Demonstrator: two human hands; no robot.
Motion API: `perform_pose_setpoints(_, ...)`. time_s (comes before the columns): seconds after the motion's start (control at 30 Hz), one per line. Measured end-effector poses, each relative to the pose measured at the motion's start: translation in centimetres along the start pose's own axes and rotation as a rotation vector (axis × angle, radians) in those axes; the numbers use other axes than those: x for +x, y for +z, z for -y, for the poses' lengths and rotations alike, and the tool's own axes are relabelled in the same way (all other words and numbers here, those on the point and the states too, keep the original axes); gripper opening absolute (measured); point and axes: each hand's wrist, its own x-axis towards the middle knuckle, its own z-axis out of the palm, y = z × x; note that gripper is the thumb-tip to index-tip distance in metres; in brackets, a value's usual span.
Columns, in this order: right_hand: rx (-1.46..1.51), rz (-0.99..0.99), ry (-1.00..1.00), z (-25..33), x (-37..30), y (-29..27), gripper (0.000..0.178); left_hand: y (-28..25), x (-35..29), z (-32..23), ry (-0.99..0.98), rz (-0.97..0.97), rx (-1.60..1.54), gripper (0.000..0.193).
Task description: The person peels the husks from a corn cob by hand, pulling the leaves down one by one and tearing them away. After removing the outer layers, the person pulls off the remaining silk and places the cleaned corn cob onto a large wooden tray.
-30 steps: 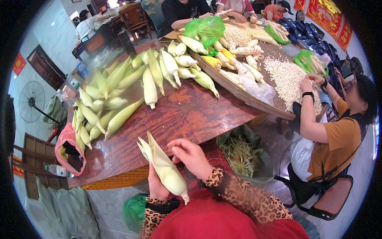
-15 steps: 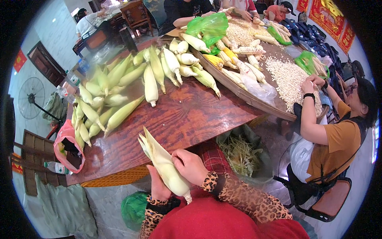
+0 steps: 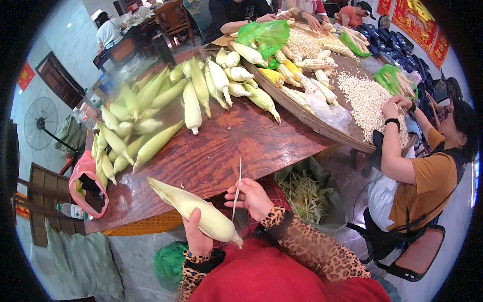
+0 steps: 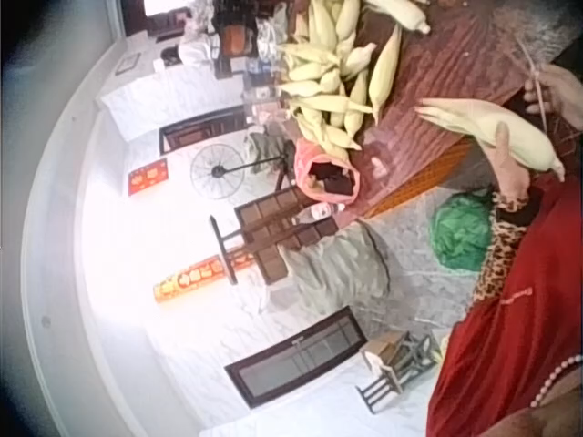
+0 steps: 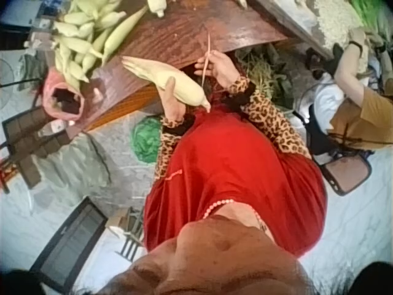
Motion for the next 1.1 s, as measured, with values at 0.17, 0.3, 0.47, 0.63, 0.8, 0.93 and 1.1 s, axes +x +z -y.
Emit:
perform_pose_setpoints(0.17, 0.357, 0.431, 0.369, 2.8, -0.1, -3.1, 0.01, -2.1, 0.7, 0.2, -0.085, -0.045, -0.236, 0.043)
perform_pose_setpoints(0.3, 0.583, 0.179, 0.227, 5.1, 1.3, -6.3, 0.011, -2.0, 1.2, -0.6, -0.106, 0.045, -0.162, 0.042)
perform_pose_setpoints(0.47, -0.128, 0.277, -0.125, 5.7, -1.6, -1.7, 0.016, -0.4, 0.7, 0.2, -0.116, 0.095, -0.053, 0.045)
perform_pose_setpoints(0.63, -0.869, 0.407, -0.582, 1.4, -2.2, 1.7, 0.02, 1.1, -0.6, 0.2, -0.112, 0.097, -0.069, 0.056)
perform_pose_setpoints(0.8, -0.929, 0.39, -0.664, 0.2, -2.7, 2.0, 0.017, 0.0, -0.7, 0.7, -0.062, 0.114, 0.0, 0.06)
perform_pose_setpoints(0.93, -1.03, 0.272, -0.746, -0.3, -3.0, 2.1, 0.017, 0.6, -0.4, 1.1, -0.041, 0.106, 0.004, 0.064)
perform_pose_setpoints(1.1, -1.04, 0.025, -0.695, -1.3, -2.7, 2.6, 0.015, 1.3, -1.0, 0.9, -0.006, 0.0, 0.085, 0.069)
